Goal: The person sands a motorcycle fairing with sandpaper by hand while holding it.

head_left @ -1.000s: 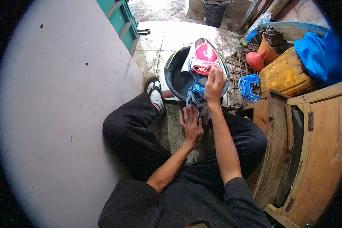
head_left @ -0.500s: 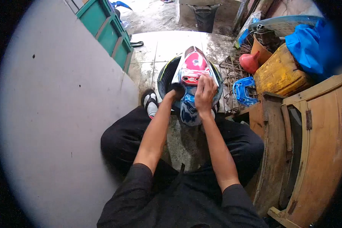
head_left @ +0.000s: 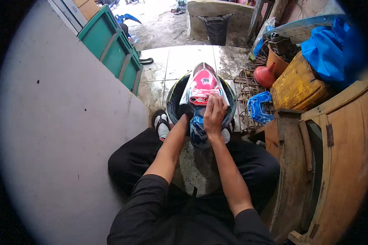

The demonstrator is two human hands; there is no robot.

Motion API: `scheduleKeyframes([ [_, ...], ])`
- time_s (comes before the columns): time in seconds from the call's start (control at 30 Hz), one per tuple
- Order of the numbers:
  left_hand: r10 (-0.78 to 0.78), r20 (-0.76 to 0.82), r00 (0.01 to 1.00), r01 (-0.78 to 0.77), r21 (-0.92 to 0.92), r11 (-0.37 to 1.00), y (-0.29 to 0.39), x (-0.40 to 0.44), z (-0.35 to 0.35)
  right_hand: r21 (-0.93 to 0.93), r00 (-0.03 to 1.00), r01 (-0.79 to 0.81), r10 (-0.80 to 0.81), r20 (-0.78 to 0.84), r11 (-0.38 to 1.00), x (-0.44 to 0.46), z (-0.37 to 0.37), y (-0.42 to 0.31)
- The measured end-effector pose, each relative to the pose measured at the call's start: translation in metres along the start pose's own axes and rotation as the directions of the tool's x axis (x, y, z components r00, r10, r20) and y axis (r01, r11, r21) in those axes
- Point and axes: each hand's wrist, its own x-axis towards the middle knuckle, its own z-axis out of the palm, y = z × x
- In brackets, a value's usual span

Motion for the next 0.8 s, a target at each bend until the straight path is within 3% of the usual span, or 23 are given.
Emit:
scheduleKeyframes([
  [0.13, 0.051, 0.026, 0.998, -0.048, -0.110, 0.993, -0.011, -0.009, -0.006, 0.016, 1.000, 0.010, -0.010, 0.000, 1.000, 0.001, 0.001, 0.001],
  [0.27, 0.161, 0.006, 0.987, -0.145, -0.396, 0.907, -0.024, -0.027, -0.006, 0.018, 1.000, -0.001, 0.002, -0.021, 1.000, 0.000, 0.002, 0.002],
  [0.4, 0.195, -0.195, 0.961, -0.275, -0.690, 0.670, -0.031, -0.048, 0.010, 0.010, 1.000, 0.018, -0.018, -0.009, 1.000, 0.000, 0.002, 0.005],
  [0.53, 0.251, -0.386, 0.888, -0.459, -0.772, 0.439, -0.031, -0.063, 0.006, 0.010, 0.999, 0.036, -0.035, -0.011, 0.999, -0.001, 0.004, 0.008],
  [0.6, 0.183, -0.409, 0.894, -0.448, -0.797, 0.406, -0.027, -0.075, 0.001, -0.040, 0.998, 0.048, -0.050, -0.044, 0.998, -0.001, 0.006, 0.008],
  [0.63, -0.048, -0.129, 0.990, -0.107, -0.940, 0.324, -0.017, -0.093, -0.011, -0.035, 0.998, 0.052, -0.054, -0.038, 0.998, -0.002, 0.006, 0.008],
  [0.7, -0.212, -0.315, 0.925, -0.235, -0.914, 0.331, -0.008, -0.082, 0.009, -0.031, 1.000, 0.021, -0.021, -0.016, 0.999, -0.001, 0.006, 0.008],
  [0.8, -0.382, -0.369, 0.847, -0.282, -0.922, 0.265, 0.014, -0.146, -0.002, -0.026, 0.999, 0.034, -0.034, -0.012, 0.999, -0.002, 0.007, 0.012],
])
